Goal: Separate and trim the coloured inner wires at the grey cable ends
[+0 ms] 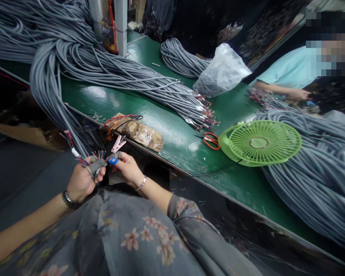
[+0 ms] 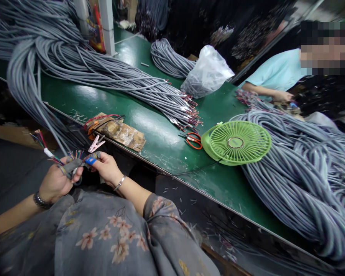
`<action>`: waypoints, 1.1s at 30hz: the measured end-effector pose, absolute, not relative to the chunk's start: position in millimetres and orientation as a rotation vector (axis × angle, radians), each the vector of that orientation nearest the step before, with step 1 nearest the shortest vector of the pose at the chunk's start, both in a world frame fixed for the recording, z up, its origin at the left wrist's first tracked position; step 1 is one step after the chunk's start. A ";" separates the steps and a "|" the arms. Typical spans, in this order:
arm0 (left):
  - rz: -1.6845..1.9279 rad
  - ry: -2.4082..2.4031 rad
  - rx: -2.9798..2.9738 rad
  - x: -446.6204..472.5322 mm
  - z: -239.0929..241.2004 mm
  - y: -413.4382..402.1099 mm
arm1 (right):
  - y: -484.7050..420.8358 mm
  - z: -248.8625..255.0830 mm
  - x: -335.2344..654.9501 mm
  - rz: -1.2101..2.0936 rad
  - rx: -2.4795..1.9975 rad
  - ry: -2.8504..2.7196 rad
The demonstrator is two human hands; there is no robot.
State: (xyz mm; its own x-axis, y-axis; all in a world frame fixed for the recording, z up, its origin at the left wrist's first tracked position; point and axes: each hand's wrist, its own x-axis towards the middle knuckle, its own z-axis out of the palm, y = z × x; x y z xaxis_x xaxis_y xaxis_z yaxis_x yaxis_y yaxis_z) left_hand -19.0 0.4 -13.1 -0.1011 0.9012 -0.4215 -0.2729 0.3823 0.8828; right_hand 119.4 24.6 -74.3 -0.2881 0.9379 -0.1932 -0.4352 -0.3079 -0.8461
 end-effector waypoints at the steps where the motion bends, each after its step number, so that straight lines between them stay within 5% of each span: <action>1: 1.111 1.299 0.640 -19.1 -12.5 1.1 | 24.4 -74.6 119.9 1.768 -0.885 -0.860; 33: 1.087 1.285 0.768 -10.9 0.8 2.1 | 55.9 -59.9 138.2 1.814 -0.942 -0.736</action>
State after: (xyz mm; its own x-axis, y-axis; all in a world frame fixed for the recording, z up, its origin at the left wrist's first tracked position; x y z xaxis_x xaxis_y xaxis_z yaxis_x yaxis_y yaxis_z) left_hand -10.9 2.1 0.8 -0.0563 0.9326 -0.3565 -0.1973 0.3397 0.9196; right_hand 138.2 55.9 -59.9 -0.2718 0.9183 -0.2878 -0.4584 -0.3865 -0.8003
